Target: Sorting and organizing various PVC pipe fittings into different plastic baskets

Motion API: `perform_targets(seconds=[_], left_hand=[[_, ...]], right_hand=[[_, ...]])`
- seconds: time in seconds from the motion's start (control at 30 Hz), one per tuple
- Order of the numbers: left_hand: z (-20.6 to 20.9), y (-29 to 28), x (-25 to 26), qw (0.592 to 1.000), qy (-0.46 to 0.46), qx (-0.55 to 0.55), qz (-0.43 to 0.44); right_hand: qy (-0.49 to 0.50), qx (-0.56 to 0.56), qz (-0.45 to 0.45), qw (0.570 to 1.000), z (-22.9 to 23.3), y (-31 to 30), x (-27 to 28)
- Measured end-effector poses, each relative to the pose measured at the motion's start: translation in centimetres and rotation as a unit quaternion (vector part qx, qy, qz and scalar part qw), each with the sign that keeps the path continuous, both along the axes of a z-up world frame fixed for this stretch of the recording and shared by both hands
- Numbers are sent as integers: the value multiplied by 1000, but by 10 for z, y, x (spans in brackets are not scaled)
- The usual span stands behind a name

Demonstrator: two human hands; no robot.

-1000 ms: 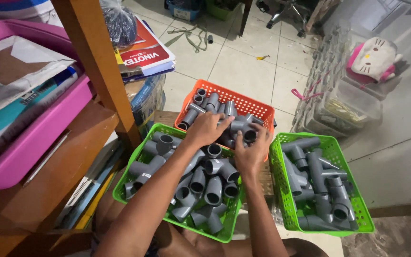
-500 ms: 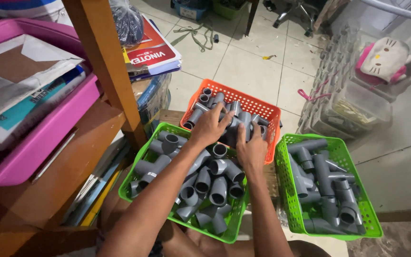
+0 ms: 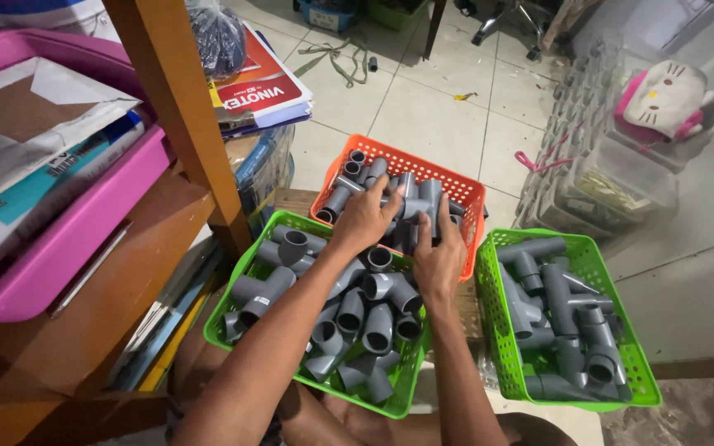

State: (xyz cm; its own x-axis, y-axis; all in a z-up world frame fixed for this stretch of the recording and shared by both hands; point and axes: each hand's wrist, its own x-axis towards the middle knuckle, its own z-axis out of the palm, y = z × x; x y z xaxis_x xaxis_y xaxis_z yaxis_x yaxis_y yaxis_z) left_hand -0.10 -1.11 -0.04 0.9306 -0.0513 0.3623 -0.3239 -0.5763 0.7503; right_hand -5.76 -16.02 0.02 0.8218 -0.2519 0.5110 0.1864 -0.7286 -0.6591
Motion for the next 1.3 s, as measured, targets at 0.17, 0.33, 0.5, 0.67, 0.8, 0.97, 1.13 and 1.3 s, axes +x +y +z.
perform_targets(seconds=[0.17,0.33,0.5,0.67,0.8,0.97,1.13,1.3], left_hand=[[-3,1,6,996,42,-77,1],[5,10,4,989,61,-134,-14],[24,17,-10,988,54,-131,-54],[44,19,-29,996,4,-27,-90],[39,11,-22,994,27,1,-103],[13,6,2,995,72,-16,-69],[9,14,11,991,107,-73,-42],[10,20,7,990,55,-124,-41]], right_hand=[[-87,-33,4,996,6,4,-5],[60,79,15,995,26,5,-11],[155,135,46,978,12,-3,3],[122,216,17,968,-9,-9,23],[108,244,34,963,-1,-8,15],[61,212,90,971,16,-5,5],[-20,237,160,958,0,-17,-2],[-57,291,138,945,13,-6,-17]])
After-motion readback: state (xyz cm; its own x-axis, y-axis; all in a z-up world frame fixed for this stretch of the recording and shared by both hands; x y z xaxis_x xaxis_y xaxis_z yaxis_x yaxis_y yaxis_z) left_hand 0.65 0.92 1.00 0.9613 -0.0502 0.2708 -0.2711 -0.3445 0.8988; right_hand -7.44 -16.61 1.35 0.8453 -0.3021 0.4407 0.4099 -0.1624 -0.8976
